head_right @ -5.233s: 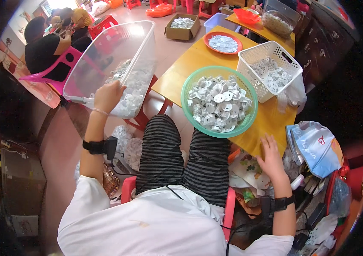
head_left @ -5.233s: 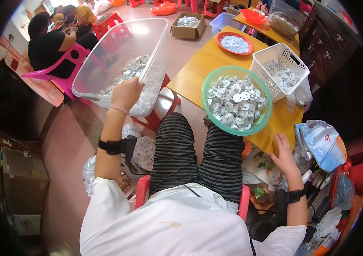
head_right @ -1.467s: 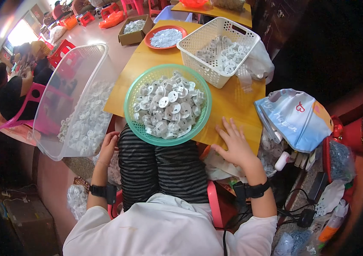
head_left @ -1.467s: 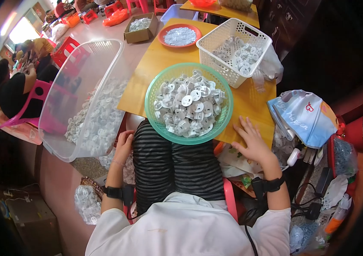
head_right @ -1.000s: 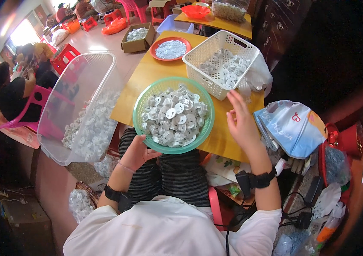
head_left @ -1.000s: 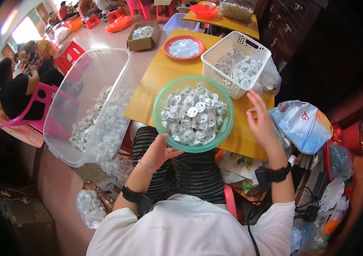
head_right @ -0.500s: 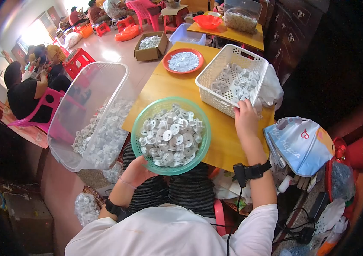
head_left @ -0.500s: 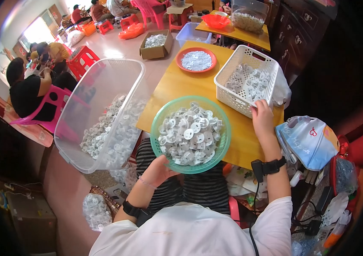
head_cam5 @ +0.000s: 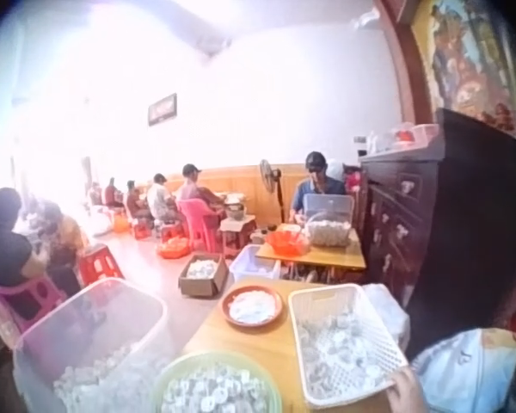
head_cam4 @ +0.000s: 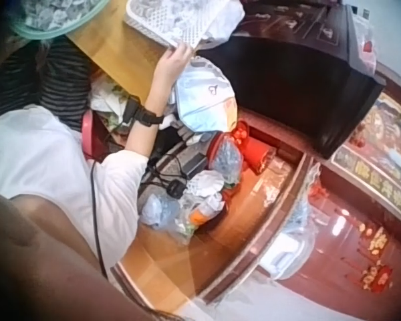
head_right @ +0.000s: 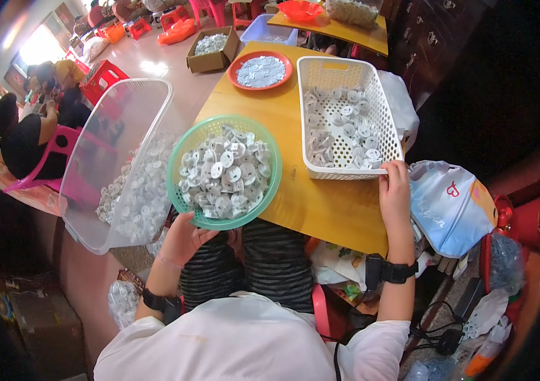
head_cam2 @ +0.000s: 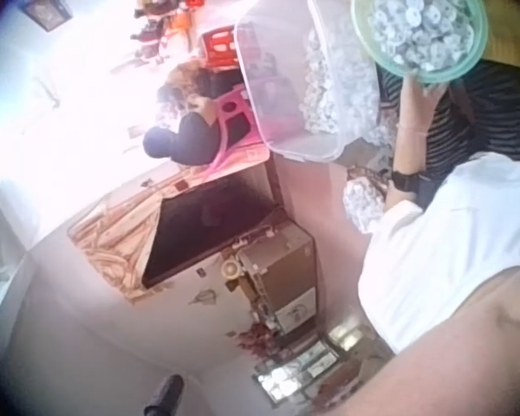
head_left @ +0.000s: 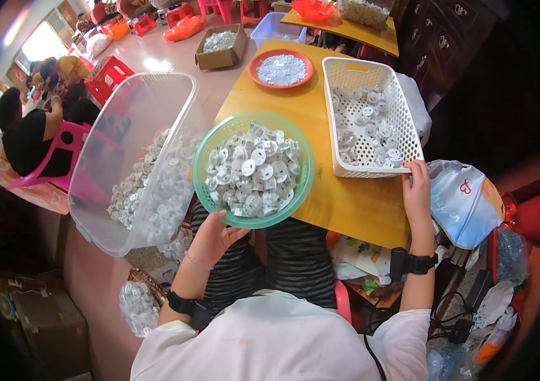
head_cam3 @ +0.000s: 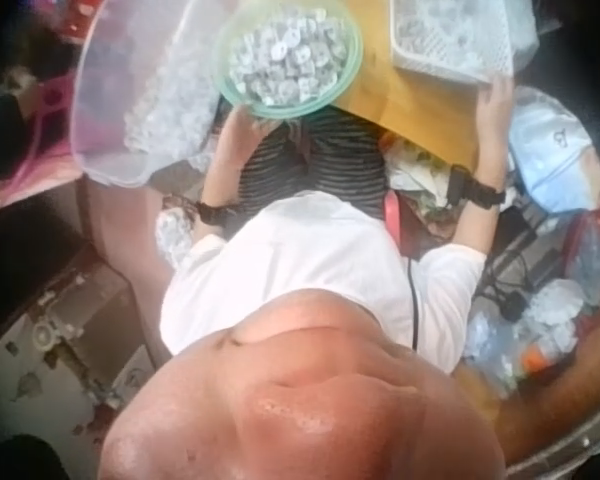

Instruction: The person is sorting small white circular plastic/metal components into different containers.

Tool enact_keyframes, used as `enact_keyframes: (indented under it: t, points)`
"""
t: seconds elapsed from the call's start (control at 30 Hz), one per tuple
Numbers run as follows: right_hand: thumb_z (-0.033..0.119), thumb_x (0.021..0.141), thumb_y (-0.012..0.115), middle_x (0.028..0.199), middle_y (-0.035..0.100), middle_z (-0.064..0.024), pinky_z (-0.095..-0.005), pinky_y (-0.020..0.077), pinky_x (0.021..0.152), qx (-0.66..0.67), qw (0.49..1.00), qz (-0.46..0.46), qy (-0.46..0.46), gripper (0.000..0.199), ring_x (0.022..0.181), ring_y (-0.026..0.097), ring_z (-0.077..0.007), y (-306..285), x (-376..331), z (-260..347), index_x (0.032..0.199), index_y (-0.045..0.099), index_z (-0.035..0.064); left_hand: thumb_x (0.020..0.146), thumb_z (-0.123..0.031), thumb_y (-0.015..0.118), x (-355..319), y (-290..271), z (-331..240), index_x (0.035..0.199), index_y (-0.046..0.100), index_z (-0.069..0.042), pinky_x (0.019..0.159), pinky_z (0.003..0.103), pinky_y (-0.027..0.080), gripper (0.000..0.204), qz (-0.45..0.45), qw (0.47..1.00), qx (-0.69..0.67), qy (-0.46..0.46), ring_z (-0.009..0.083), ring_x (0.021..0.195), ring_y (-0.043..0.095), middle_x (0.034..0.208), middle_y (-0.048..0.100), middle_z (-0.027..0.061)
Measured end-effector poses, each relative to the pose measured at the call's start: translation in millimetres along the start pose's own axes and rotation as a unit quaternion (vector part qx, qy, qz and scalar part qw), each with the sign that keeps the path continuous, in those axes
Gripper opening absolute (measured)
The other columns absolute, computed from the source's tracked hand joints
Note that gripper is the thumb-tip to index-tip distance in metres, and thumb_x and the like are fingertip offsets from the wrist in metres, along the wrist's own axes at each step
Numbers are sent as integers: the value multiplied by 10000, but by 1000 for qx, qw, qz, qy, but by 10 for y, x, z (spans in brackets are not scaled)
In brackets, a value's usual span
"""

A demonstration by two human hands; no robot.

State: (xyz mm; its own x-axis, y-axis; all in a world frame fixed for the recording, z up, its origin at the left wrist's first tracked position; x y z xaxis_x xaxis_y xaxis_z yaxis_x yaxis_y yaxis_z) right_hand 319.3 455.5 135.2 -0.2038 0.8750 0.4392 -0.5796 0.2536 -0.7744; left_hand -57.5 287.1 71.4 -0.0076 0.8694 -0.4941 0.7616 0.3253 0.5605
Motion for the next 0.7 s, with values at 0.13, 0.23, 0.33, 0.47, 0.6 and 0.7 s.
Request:
enact_keyframes:
  t: [0.13,0.23,0.33,0.47,0.6,0.7]
  points:
    - [-27,759,520,1037,481,-143,-388,387,845,-64,998,8,-4,231,998,461,-343,-36,-118,-24,986,500,13,908,-268,426,-302,22,-132,1251,398,-5,804,331,481,433,-58,936,339,-79,252,941,596,1140,540,127]
    - [-37,758,500,1126,453,-150,-392,379,879,-154,985,-66,-23,329,1052,447,-338,-109,-133,238,1080,494,27,911,-262,439,-683,346,-549,1123,532,-18,745,342,480,336,55,801,596,18,272,881,603,987,604,122]
    - [-36,760,477,1181,417,-165,-407,369,909,-113,988,-107,-20,400,1080,442,-340,-168,-159,589,1154,468,32,910,-185,428,-1208,1194,-851,916,600,-4,694,334,476,249,325,814,411,251,262,780,602,810,615,119]
    - [-25,759,483,1155,430,-166,-408,381,896,-74,991,-90,-61,394,1064,451,-343,-69,-179,866,1149,471,35,914,-221,428,-1492,1900,-931,896,537,47,663,357,460,290,584,691,149,399,269,748,570,853,562,160]
    - [28,752,524,1136,467,-132,-416,356,918,-109,987,-31,-114,397,1079,441,-309,153,-225,1088,1146,486,63,898,-236,437,-1515,2214,-622,825,433,-10,614,343,384,238,624,712,-131,294,197,682,453,822,473,107]
    - [118,749,581,1146,482,-102,-414,322,950,-159,977,0,-145,401,1109,423,-278,271,-208,1161,1140,502,88,879,-211,444,-1501,2388,-459,847,395,-18,609,319,357,202,658,678,-210,252,193,680,413,807,426,81]
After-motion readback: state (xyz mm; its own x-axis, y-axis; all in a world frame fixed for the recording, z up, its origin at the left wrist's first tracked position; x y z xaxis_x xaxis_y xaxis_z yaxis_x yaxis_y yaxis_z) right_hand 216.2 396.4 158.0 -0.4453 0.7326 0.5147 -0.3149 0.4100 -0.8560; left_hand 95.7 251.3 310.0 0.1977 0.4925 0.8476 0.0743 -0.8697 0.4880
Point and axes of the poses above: each hand's wrist, its own x-axis towards the middle knuckle, its own y-axis out of the palm, z = x × y, the point moved 6 cm from there along x, towards the middle knuckle
